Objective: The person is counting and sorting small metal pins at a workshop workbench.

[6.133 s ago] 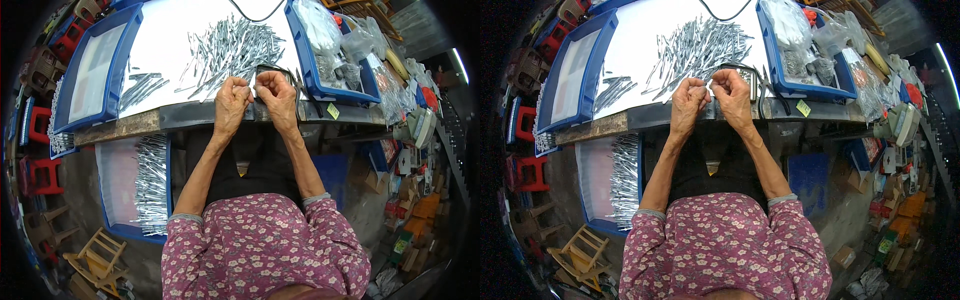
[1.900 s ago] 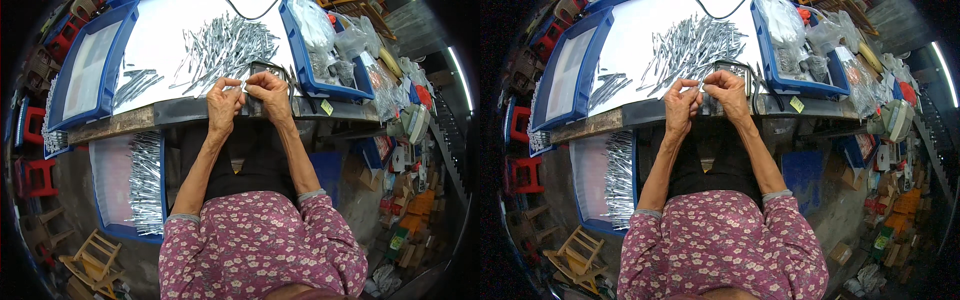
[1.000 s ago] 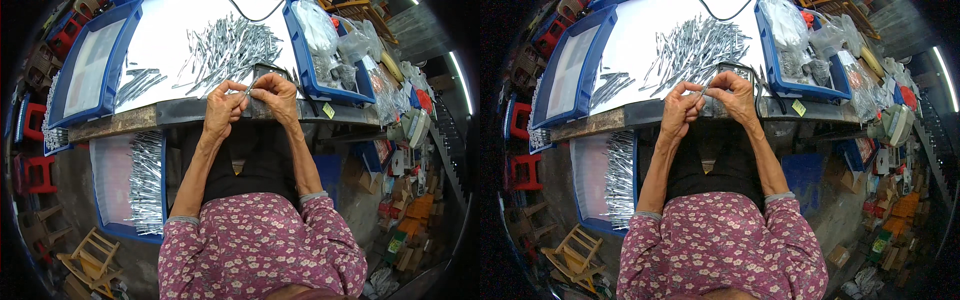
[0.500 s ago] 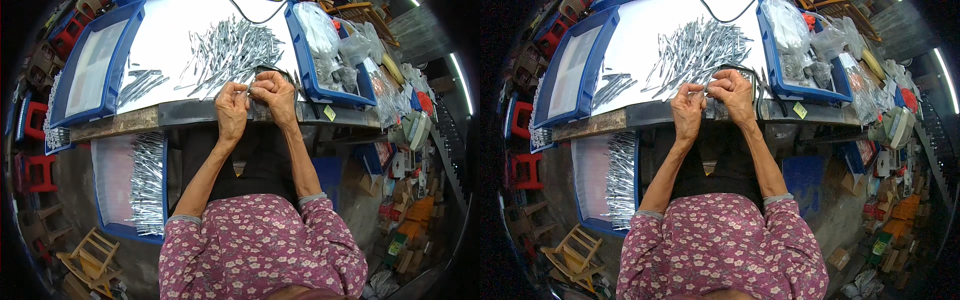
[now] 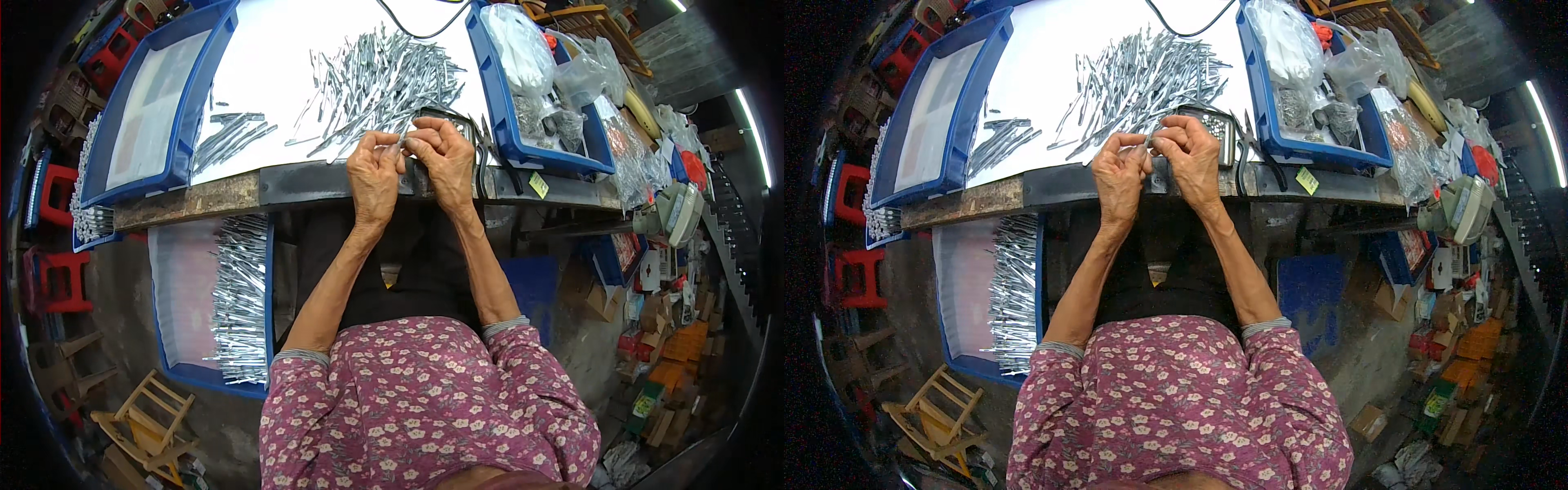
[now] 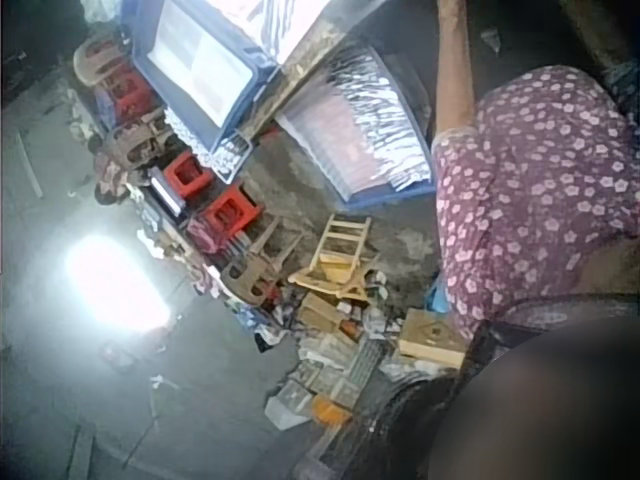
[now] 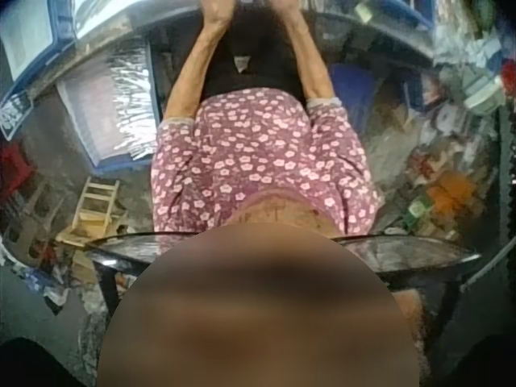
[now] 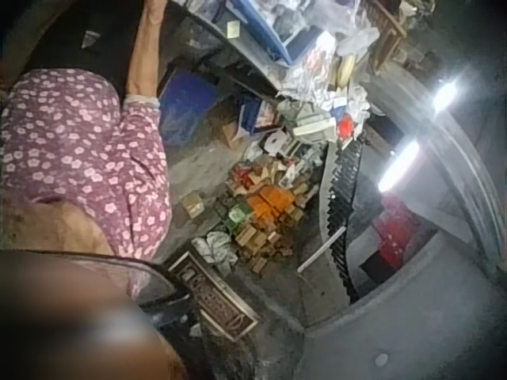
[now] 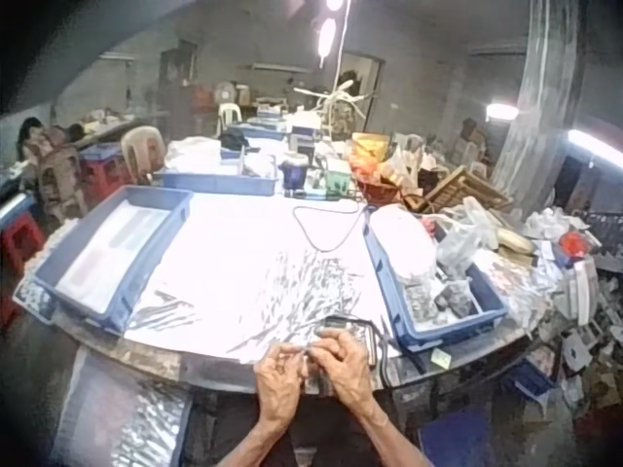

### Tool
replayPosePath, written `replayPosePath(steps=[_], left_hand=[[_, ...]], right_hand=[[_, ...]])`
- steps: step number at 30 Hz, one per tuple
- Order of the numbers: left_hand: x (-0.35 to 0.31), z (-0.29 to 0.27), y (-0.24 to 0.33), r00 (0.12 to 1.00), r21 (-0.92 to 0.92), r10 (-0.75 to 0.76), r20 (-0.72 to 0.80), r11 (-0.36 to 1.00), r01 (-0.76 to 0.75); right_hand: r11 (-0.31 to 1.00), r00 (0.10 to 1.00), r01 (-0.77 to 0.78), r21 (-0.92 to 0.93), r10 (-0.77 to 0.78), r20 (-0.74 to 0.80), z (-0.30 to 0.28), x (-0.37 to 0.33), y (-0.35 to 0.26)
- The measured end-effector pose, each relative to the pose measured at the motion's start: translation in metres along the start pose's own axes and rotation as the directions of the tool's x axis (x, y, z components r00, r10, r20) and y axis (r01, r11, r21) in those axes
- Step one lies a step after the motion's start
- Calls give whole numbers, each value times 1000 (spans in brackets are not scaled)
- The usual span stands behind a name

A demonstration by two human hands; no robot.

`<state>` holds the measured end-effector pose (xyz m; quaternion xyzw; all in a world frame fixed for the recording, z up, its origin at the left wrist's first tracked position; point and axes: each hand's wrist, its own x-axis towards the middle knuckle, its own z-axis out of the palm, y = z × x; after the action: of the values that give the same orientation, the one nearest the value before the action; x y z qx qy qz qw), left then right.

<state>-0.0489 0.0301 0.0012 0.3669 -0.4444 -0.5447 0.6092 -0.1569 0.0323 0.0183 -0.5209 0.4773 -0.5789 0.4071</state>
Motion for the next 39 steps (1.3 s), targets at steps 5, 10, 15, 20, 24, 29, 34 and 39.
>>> replayPosePath(steps=[5, 10, 15, 20, 24, 29, 34, 39], left_hand=[[0, -3, -1, 997, 149, 76, 0, 986, -75], [1, -9, 2, 1000, 21, -19, 23, 1000, 18], [2, -15, 11, 979, -161, -176, 106, 968, 192], [1, -10, 1, 997, 118, 79, 6, 990, -80], [0, -10, 0, 996, 186, 88, -11, 979, -85], [-1, -7, 1, 996, 193, 86, -24, 978, -80], [2, -8, -5, 994, 168, 96, -47, 982, -87], [5, -5, -6, 990, 149, 114, -81, 984, -101]], right_hand=[[953, 990, 135, -272, -141, -4, 5, -1, 1], [995, 999, 45, -94, -44, 18, 3, 1, -2], [994, 998, 45, -96, -40, 58, -1, 5, 0], [996, 998, 8, -92, -1, 70, 3, 6, -3], [1000, 998, -18, -13, 18, 54, 6, 4, -5], [998, 998, -63, 20, 63, 24, 7, 4, -5], [992, 996, -86, 92, 89, -26, 11, 5, 3], [997, 996, -63, 45, 66, -65, 15, 6, 6]])
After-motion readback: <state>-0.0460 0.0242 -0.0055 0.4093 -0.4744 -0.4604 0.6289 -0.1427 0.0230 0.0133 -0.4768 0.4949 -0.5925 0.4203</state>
